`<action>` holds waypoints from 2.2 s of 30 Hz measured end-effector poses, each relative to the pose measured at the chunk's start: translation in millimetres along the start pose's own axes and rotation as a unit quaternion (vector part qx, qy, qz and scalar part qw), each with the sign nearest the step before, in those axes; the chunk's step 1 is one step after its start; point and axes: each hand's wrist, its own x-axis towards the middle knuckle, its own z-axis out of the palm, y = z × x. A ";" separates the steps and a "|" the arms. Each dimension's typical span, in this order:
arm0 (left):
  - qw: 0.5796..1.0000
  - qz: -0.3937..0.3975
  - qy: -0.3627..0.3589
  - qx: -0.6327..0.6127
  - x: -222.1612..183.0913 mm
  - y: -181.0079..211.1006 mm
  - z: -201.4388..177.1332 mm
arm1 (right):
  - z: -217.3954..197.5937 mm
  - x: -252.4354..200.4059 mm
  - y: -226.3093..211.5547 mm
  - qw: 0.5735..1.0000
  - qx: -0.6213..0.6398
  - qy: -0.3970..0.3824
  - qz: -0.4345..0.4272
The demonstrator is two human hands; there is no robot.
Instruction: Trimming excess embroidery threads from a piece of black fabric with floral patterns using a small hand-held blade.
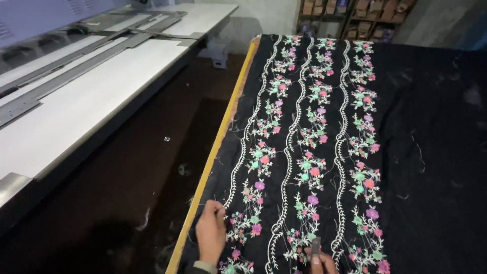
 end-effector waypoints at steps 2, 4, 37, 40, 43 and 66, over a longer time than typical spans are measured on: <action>0.998 -0.020 0.032 0.041 -0.3 -3.2 -9.1 | -5.3 25.3 54.5 0.980 0.188 -0.066 -0.010; 0.999 0.003 -0.002 0.047 -9.8 -7.5 15.4 | -31.4 19.2 -24.1 0.985 0.160 -0.055 0.041; 0.775 0.466 -0.418 0.089 19.3 109.9 23.1 | -29.8 24.7 -111.3 0.974 0.006 -0.218 0.053; 0.787 0.453 -0.412 0.073 20.0 109.6 22.0 | -14.1 12.1 -91.6 0.977 -0.021 -0.213 0.027; 0.791 0.453 -0.407 0.061 18.2 109.1 19.9 | -4.9 5.3 -79.4 0.977 -0.069 -0.201 -0.001; 0.939 0.185 -0.214 -0.196 -14.3 106.0 28.1 | -26.7 27.2 -146.9 0.980 -0.039 -0.198 0.005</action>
